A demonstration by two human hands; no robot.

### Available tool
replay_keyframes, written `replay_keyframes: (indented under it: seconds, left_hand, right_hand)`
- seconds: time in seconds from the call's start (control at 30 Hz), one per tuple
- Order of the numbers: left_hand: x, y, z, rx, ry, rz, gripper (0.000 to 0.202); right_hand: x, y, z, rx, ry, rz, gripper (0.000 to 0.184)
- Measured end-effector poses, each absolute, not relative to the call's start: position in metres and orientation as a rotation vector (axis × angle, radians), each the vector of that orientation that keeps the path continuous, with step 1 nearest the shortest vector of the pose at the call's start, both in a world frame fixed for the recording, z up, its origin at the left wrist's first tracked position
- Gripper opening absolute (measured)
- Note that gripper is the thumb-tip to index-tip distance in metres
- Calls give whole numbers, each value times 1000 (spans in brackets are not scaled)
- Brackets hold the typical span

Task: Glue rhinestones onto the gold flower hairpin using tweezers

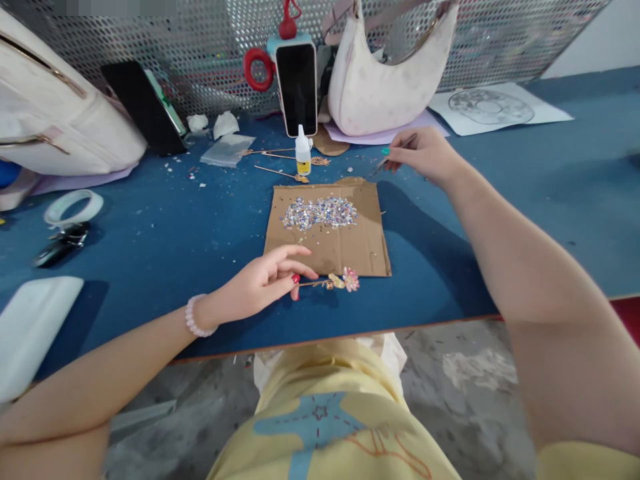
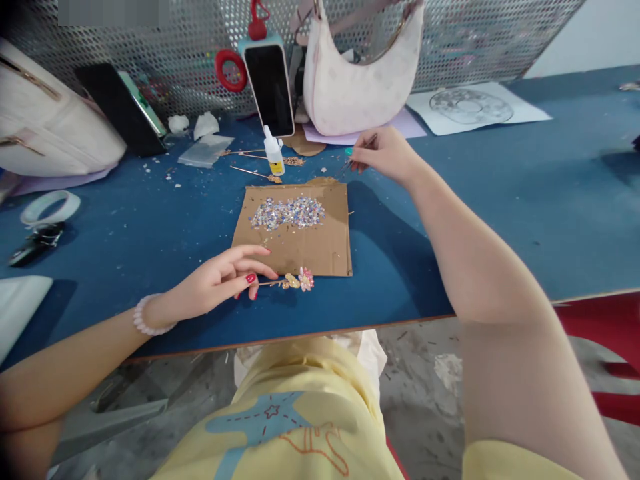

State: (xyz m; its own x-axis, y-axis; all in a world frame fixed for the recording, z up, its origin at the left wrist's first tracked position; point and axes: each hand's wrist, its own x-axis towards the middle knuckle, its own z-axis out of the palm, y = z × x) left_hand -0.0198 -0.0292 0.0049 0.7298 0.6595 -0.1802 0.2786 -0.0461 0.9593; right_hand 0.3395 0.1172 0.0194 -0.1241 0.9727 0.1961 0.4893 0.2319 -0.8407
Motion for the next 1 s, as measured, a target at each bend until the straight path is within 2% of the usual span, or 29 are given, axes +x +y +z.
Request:
replay_keyframes:
  seconds: [0.27,0.57,0.63,0.77,0.8,0.9,1.0]
  left_hand:
    - [-19,-28,7,1626,767,374,43]
    - [-21,-25,2,1626,737,368,44]
    - [-20,-26,3,1626,726,383,39]
    - [-18,-27,6,1578,716,412,9]
    - [-17,-28,6,1561,718,421,8]
    - [-17,-29,6,1552,720,439,24]
    - [-17,-29,5,1610,728,434,28]
  right_hand:
    - [346,123,11,-1369,-1752,753,21]
    - [351,129,1,-1307,-1822,669,41]
    - [349,128,0,-1307,-1828,657,44]
    - [347,129,-2,-1264,-1783,642,51]
    - [348,130,-3,-1260,-1764,639,52]
    - [351,133,-7,-1258,-1714,637,50]
    - [353,134,-8,-1245,-1690,660,44]
